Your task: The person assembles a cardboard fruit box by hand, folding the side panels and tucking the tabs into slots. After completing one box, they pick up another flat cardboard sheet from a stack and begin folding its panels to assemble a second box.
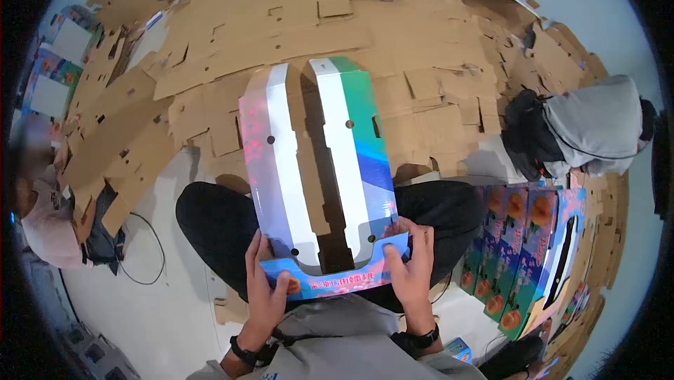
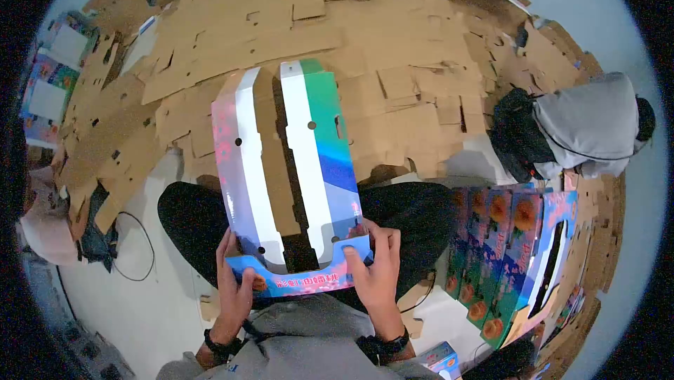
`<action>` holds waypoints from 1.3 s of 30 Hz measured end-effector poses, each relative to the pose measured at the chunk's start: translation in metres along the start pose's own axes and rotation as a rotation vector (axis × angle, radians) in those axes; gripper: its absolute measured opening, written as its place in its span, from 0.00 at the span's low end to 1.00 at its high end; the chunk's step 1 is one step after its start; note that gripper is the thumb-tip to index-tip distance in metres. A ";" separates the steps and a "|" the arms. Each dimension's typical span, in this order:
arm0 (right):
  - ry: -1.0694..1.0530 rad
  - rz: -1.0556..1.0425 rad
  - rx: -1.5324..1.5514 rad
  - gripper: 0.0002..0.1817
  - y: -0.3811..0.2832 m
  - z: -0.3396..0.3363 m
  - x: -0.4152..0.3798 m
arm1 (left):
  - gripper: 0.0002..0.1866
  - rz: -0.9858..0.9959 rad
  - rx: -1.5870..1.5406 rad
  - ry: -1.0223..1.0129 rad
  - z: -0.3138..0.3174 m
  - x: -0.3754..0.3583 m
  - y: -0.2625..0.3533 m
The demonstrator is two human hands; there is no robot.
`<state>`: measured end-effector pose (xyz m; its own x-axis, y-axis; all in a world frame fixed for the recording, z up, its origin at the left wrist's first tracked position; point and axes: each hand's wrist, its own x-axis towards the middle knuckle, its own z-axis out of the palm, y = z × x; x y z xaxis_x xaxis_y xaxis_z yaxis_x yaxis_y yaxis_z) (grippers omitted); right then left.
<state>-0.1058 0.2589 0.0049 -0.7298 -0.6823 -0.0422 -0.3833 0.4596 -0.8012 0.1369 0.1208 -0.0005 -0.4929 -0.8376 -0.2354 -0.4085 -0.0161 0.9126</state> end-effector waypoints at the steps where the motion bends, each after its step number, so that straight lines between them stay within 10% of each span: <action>1: -0.013 -0.020 -0.021 0.33 0.005 0.003 0.003 | 0.39 0.047 0.084 0.017 0.000 0.004 -0.003; 13: -0.015 -0.025 0.052 0.30 0.028 0.030 0.011 | 0.15 0.097 -0.112 0.131 -0.010 0.022 -0.046; 25: -0.003 -0.060 0.029 0.23 0.020 0.029 0.013 | 0.27 -0.248 -0.557 0.093 0.003 0.034 -0.041; 31: -0.004 0.157 0.323 0.27 0.017 0.043 0.022 | 0.20 -0.119 -0.478 0.191 0.015 0.036 -0.078; 39: 0.192 -0.110 -0.008 0.20 0.036 0.042 0.001 | 0.20 -0.038 -0.458 0.217 0.020 0.024 -0.077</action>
<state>-0.0966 0.2504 -0.0489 -0.7772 -0.6085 0.1605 -0.4708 0.3930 -0.7899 0.1413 0.1133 -0.0832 -0.2935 -0.9251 -0.2410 -0.0206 -0.2459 0.9691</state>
